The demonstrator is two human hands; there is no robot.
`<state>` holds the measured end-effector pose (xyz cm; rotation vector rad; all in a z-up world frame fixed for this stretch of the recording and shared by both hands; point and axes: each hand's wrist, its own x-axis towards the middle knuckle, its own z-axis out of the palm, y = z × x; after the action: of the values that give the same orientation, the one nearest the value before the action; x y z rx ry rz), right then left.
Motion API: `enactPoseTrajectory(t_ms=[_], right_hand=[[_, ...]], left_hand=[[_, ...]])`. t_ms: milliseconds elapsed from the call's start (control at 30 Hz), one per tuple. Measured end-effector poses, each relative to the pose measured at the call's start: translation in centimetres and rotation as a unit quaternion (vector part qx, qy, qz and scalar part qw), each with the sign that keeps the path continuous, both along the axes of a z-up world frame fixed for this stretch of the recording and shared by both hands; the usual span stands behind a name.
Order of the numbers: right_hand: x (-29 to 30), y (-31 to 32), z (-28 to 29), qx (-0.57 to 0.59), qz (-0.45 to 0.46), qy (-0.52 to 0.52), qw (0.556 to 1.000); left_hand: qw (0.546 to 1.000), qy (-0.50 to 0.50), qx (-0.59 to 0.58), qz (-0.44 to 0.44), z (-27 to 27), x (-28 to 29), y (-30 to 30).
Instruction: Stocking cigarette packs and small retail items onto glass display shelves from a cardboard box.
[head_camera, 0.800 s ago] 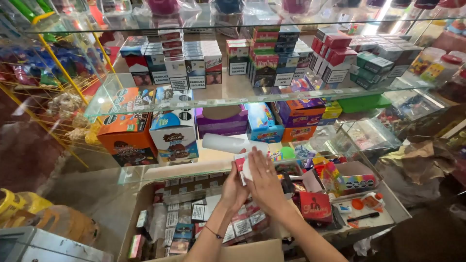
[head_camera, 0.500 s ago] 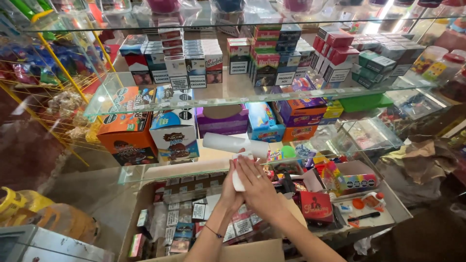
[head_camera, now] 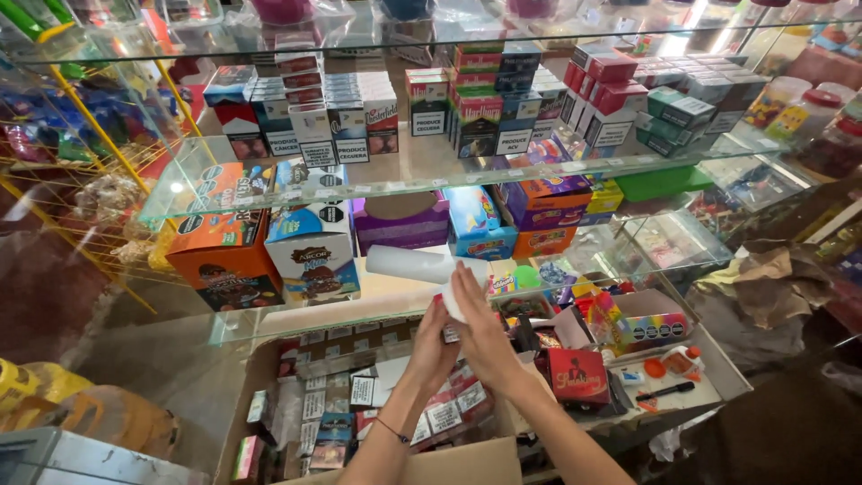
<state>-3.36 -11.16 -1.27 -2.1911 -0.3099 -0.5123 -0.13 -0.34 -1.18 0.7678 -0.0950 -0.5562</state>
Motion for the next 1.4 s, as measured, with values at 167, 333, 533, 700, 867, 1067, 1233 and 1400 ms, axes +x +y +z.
enactPoseTrajectory(t_ms=[167, 333, 533, 700, 867, 1067, 1233, 1400], right_hand=[[-2.4, 1.1, -0.7, -0.092, 0.021, 0.017, 0.995], [-4.7, 0.1, -2.9, -0.098, 0.061, -0.08, 0.99], [-5.7, -0.6, -2.6, 0.05, 0.093, -0.079, 0.991], [-4.5, 0.3, -2.2, 0.169, -0.05, -0.108, 0.978], [-2.6, 2.0, -1.3, -0.176, -0.007, -0.027, 0.984], [2.6, 0.2, -3.1, -0.31, -0.096, -0.207, 0.923], [3.7, -0.8, -3.3, -0.233, -0.117, -0.244, 0.934], [2.9, -2.5, -4.4, 0.152, -0.122, -0.051, 0.98]], left_hand=[[0.998, 0.055, -0.003, 0.031, -1.9, 1.1, 0.1], [0.992, 0.115, 0.017, 0.054, -3.2, 2.1, -0.1], [0.993, -0.024, -0.119, -0.008, -6.3, 2.5, -0.5], [0.996, 0.047, -0.054, -0.058, -3.6, 1.5, -0.3], [0.99, 0.036, -0.108, -0.084, -5.6, 1.4, -0.3], [0.992, 0.066, -0.096, -0.05, -5.6, 1.2, -1.0], [0.992, 0.089, -0.084, -0.031, -5.6, 1.1, -1.6], [0.992, 0.036, -0.117, -0.029, -8.0, 1.9, -2.1]])
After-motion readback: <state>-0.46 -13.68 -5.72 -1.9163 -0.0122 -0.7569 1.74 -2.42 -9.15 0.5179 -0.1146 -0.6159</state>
